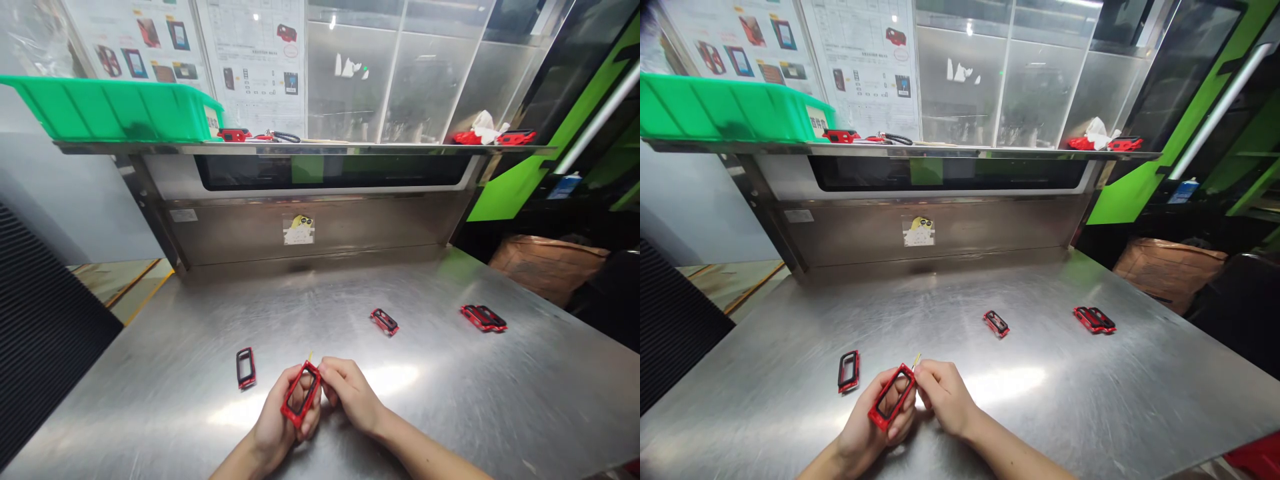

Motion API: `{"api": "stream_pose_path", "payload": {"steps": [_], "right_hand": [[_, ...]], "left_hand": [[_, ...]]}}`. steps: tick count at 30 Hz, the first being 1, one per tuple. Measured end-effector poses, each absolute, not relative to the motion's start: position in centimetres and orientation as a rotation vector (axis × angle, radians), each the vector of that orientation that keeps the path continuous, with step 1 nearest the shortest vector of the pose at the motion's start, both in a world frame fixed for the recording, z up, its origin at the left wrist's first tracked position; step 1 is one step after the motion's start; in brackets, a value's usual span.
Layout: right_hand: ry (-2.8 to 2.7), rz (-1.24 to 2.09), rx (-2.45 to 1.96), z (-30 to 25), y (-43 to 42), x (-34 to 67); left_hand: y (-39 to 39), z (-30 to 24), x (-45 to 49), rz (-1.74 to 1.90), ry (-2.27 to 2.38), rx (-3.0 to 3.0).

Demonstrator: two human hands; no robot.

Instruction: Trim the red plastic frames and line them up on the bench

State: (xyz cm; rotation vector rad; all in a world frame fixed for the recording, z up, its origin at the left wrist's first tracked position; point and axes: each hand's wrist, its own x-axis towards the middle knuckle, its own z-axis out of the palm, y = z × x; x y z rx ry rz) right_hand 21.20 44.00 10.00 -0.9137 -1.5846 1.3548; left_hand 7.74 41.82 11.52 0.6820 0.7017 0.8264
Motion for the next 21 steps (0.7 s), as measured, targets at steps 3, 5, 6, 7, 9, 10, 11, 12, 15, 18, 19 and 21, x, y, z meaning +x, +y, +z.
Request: {"api": "stream_pose_path", "payload": {"steps": [3,5,6,7,9,10,11,12,15,18,19,21], "right_hand": [[-1.587,1.354,-0.919,10.2,43.9,21.1],[-1.598,1.342,-0.925,10.2,43.9,21.1],[-1.603,1.325,-0.937,10.3,43.9,21.1],[-1.6,1.299,-0.959,10.3,44.0,21.1],[-1.577,1.227,-1.026,10.2,44.1,21.2],[-1.561,1.184,-1.06,10.1,44.2,21.3],[-1.546,1.143,-1.088,10.1,44.4,21.3],[-1.534,1.106,-1.107,9.9,44.6,21.4],[-1.522,1.004,-1.145,9.5,45.1,21.8],[-1.541,0.892,-1.212,9.1,45.7,22.1],[-1.549,0.859,-1.233,9.0,45.8,22.1],[-1.556,0.808,-1.264,8.9,46.1,22.2]], "left_hand": [[41.7,11.6,7.7,0.824,0.713,0.692],[41.8,11.5,7.7,0.822,0.734,0.693],[41.9,11.3,7.7,0.826,0.767,0.691],[42.0,11.2,7.7,0.841,0.822,0.699],[42.3,10.9,7.7,0.875,0.974,0.786],[42.4,10.8,7.7,0.9,1.055,0.865],[42.5,10.8,7.6,0.925,1.131,0.966],[42.6,11.0,7.5,0.945,1.206,1.089],[42.7,11.7,7.0,0.912,1.544,1.507],[42.8,12.4,6.3,0.666,1.939,1.818],[42.8,12.6,6.2,0.585,2.02,1.865],[43.0,12.8,5.9,0.452,2.112,1.927]]}}
